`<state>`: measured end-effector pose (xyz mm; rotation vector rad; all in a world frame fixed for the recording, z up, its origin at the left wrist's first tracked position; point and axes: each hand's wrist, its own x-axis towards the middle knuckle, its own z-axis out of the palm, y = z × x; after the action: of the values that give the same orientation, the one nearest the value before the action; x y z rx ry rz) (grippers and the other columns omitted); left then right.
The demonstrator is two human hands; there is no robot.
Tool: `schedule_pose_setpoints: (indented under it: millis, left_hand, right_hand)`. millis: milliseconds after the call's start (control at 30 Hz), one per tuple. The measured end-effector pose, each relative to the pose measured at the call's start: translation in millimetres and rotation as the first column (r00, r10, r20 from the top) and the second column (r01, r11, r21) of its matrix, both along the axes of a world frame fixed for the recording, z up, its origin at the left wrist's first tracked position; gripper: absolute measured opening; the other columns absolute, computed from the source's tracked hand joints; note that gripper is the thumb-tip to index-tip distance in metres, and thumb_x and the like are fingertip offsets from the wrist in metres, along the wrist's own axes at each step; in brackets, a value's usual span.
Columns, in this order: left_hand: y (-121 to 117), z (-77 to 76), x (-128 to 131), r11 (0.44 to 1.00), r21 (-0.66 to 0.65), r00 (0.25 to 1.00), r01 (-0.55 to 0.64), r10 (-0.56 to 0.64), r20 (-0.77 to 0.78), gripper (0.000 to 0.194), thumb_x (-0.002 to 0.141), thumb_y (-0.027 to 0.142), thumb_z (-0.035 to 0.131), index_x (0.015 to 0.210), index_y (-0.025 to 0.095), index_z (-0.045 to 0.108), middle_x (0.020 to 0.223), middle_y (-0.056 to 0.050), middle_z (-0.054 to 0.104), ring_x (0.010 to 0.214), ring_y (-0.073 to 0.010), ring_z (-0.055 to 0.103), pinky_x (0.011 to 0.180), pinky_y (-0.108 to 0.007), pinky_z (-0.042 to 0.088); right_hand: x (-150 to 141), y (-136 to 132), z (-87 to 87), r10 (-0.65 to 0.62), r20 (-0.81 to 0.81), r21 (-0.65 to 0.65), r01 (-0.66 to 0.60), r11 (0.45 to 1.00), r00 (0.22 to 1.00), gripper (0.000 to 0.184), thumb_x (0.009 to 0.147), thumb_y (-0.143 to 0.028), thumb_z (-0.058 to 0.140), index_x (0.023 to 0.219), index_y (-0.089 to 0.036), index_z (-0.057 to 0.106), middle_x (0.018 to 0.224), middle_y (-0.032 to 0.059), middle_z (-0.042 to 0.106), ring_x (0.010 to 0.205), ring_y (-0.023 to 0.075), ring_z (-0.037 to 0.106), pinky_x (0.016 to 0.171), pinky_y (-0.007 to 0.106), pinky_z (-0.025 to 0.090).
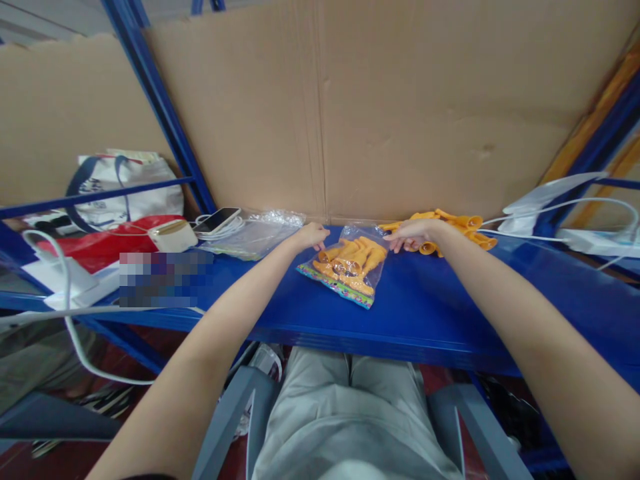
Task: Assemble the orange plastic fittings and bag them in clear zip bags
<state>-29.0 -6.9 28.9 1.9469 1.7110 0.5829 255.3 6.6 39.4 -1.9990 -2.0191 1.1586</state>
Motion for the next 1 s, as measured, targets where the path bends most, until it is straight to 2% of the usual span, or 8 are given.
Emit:
schedule_pose_setpoints:
  millis: [133,233,333,433,600,800,900,1000]
  left_hand:
    - [11,-3.4,5,0.996,-0.088,0.996,-0.002,0.01,0.091,0.019,0.092,0.029,0.052,0.099,0.016,0.065,0.101,-0.009,0.077,0.093,-0.0197,0.07,0.072,-0.026,0.049]
    - [23,-10.5,12,0.992,-0.129,0.979,0.014,0.013,0.206,0.015,0.092,0.025,0.053,0.092,0.015,0.065,0.109,-0.011,0.075,0.101,-0.0184,0.068,0.076,-0.025,0.048]
    - [37,-19.0,19,0.985,-0.173,0.927,0.008,0.058,0.371,0.017,0.093,0.023,0.051,0.084,0.014,0.063,0.101,-0.011,0.075,0.096,-0.0166,0.067,0.077,-0.024,0.049]
    - [47,-24.8,22,0.977,-0.214,0.873,-0.012,0.114,0.473,0.016,0.09,0.021,0.057,0.076,0.014,0.061,0.083,-0.009,0.073,0.082,-0.0158,0.067,0.077,-0.025,0.051]
    - [47,-25.1,13,0.966,-0.243,0.818,-0.089,0.21,0.536,0.019,0.084,0.004,0.061,0.067,0.014,0.059,0.057,-0.001,0.061,0.062,-0.0114,0.062,0.076,-0.024,0.053]
    - [37,-25.9,-1,0.964,-0.244,0.754,-0.109,0.24,0.612,0.023,0.083,-0.001,0.058,0.066,0.014,0.058,0.056,-0.001,0.063,0.064,-0.0123,0.067,0.079,-0.024,0.056]
    - [34,-28.0,-2,0.966,-0.237,0.729,-0.104,0.236,0.643,0.023,0.085,0.0,0.057,0.067,0.014,0.059,0.058,-0.002,0.064,0.068,-0.0135,0.07,0.084,-0.026,0.056]
    - [31,-28.7,-2,0.97,-0.221,0.715,-0.105,0.228,0.661,0.021,0.086,0.001,0.059,0.068,0.013,0.059,0.056,-0.001,0.063,0.063,-0.0122,0.068,0.084,-0.026,0.057]
  right_hand:
    - [-11,5,-0.1,-0.008,-0.097,0.031,0.012,0.999,0.995,0.02,0.087,-0.031,0.069,0.074,-0.016,0.067,0.079,0.0082,0.073,0.058,0.0108,0.056,0.056,0.021,0.045]
    - [-18,3,-1.9,-0.075,-0.179,0.056,0.086,0.995,0.981,0.024,0.09,-0.015,0.059,0.067,-0.014,0.065,0.07,0.0077,0.071,0.058,0.0116,0.06,0.063,0.023,0.051]
    - [-24,1,-5.1,-0.133,-0.286,0.093,0.166,0.982,0.949,0.028,0.091,-0.007,0.054,0.065,-0.014,0.063,0.062,0.0073,0.069,0.06,0.0142,0.065,0.07,0.027,0.056]
    - [-29,0,-9.4,-0.154,-0.402,0.132,0.224,0.966,0.903,0.028,0.089,-0.004,0.056,0.065,-0.015,0.062,0.056,0.0056,0.066,0.059,0.0146,0.066,0.072,0.028,0.058]
    - [-38,2,-20.7,-0.222,-0.53,0.141,0.343,0.929,0.818,0.03,0.093,-0.003,0.052,0.066,-0.015,0.059,0.05,0.0041,0.062,0.051,0.0129,0.063,0.064,0.026,0.058]
    - [-47,0,-41.8,-0.229,-0.74,0.131,0.47,0.873,0.632,0.035,0.097,-0.005,0.047,0.065,-0.016,0.054,0.055,0.0034,0.064,0.05,0.0093,0.06,0.065,0.023,0.056]
    - [-50,-2,-48.5,-0.223,-0.781,0.122,0.493,0.862,0.584,0.039,0.098,-0.005,0.044,0.062,-0.016,0.052,0.053,0.0013,0.061,0.048,0.0072,0.057,0.063,0.02,0.055]
    - [-51,-4,-50.0,-0.223,-0.804,0.111,0.507,0.855,0.552,0.038,0.098,-0.005,0.045,0.063,-0.017,0.052,0.052,0.0005,0.062,0.046,0.0067,0.056,0.059,0.018,0.053]
